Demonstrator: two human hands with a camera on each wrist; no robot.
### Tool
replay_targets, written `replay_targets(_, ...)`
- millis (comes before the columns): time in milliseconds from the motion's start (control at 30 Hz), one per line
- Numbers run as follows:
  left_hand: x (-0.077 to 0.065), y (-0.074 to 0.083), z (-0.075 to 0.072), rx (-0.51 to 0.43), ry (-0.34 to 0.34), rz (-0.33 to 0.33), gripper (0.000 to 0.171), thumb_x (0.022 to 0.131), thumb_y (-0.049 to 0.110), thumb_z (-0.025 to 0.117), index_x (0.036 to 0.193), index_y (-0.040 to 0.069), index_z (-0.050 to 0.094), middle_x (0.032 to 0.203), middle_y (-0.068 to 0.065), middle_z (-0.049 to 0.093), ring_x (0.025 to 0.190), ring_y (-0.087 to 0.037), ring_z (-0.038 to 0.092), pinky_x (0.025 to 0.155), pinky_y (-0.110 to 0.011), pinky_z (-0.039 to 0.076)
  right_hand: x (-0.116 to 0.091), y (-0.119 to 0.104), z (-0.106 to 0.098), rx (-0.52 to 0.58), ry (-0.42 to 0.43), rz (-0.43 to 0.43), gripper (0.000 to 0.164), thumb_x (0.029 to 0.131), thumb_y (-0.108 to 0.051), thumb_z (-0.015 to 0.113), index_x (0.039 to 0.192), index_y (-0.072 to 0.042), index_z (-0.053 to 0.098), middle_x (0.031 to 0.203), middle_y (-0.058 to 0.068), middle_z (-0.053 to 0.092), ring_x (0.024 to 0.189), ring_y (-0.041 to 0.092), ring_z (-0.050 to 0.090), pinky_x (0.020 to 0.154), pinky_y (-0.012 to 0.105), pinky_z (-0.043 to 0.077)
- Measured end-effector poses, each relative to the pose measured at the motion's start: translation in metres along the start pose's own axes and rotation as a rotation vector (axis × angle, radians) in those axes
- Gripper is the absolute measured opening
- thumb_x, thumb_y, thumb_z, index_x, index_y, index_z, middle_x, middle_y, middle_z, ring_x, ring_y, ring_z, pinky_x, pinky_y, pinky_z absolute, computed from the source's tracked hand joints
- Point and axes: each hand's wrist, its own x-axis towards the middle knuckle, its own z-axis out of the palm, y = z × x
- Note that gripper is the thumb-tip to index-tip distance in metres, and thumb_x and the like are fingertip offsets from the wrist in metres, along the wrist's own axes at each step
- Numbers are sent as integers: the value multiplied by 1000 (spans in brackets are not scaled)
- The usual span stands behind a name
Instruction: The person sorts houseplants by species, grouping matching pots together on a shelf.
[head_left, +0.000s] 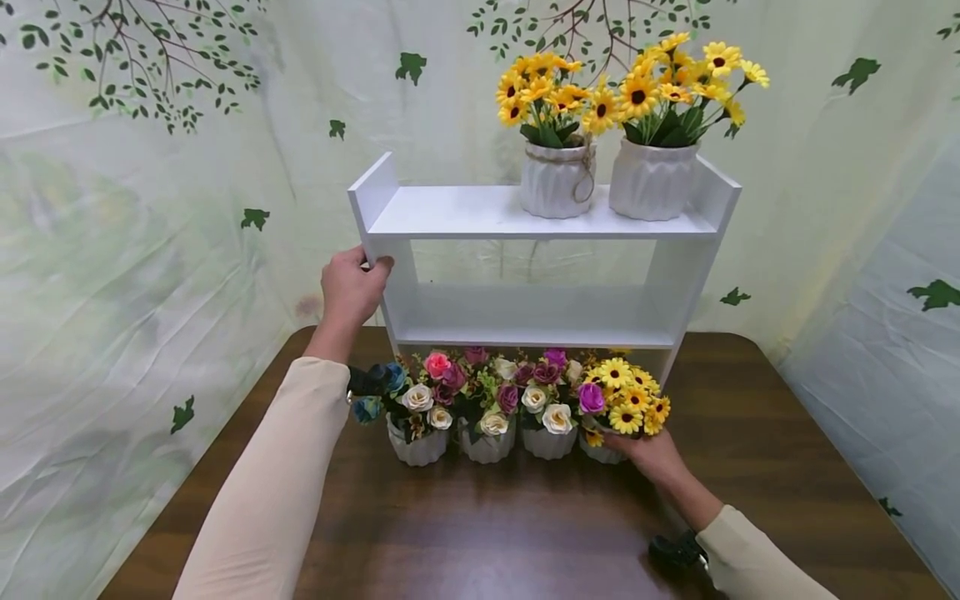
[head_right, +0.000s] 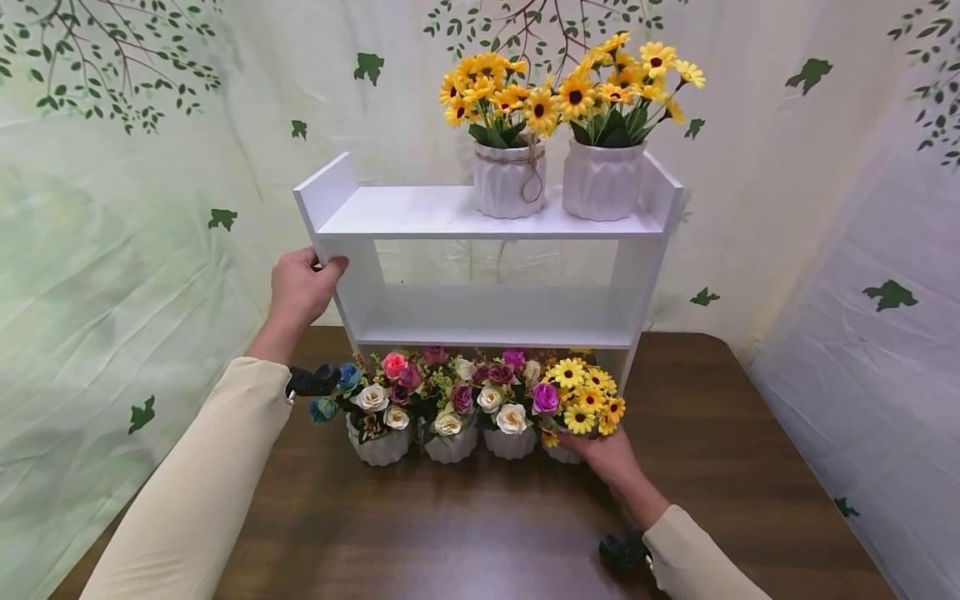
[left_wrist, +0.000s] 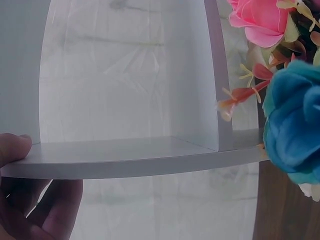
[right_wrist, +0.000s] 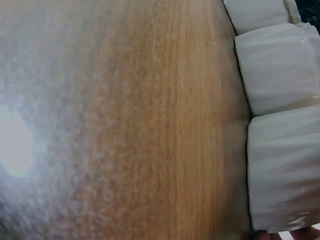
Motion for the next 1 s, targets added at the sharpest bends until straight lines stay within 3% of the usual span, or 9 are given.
replay_targets(267,3,2,1,1,-10,7,39,97,27,54,121,0,67,127,-21,67,114,-38,65,93,-53,55,-1,-5,-16,-70,31,-88,76,81,-19,80,145,-7,39,139,13,54,110,-4,51,92,19,45)
replay_targets(367,5,3,0,-1,-1,11,38,97,26,54,121,0,67,127,-20,67,114,-38,65,93,-53,55,-3,-10,-27,-69,30,-113,75,83,-21,79,145,-7,39,134,6,55,103,-11,52,88,18,48)
replay_targets(600,7,1,1,-4,6,24,36,96,24,55,118,0,69,126,-20,68,114,-38,65,92,-54,55,-17,-28,-52,-58,29,-88,74,86,-28,77,146,-13,36,125,-17,51,107,-8,52,87,15,47)
replay_targets(800,4,0,1,-3,-5,13,37,96,25,54,121,1,68,129,-20,67,117,-38,64,94,-54,54,-29,-44,-69,-72,32,-123,69,89,-29,74,145,-22,35,127,-20,47,112,-5,49,86,12,46)
replay_targets(1000,2,-1,0,3,-1,12,37,96,24,54,122,0,68,129,-20,67,117,-38,64,94,-54,54,-36,-59,-81,12,32,-162,64,88,-16,74,140,-28,38,127,-19,50,112,-3,51,85,11,46)
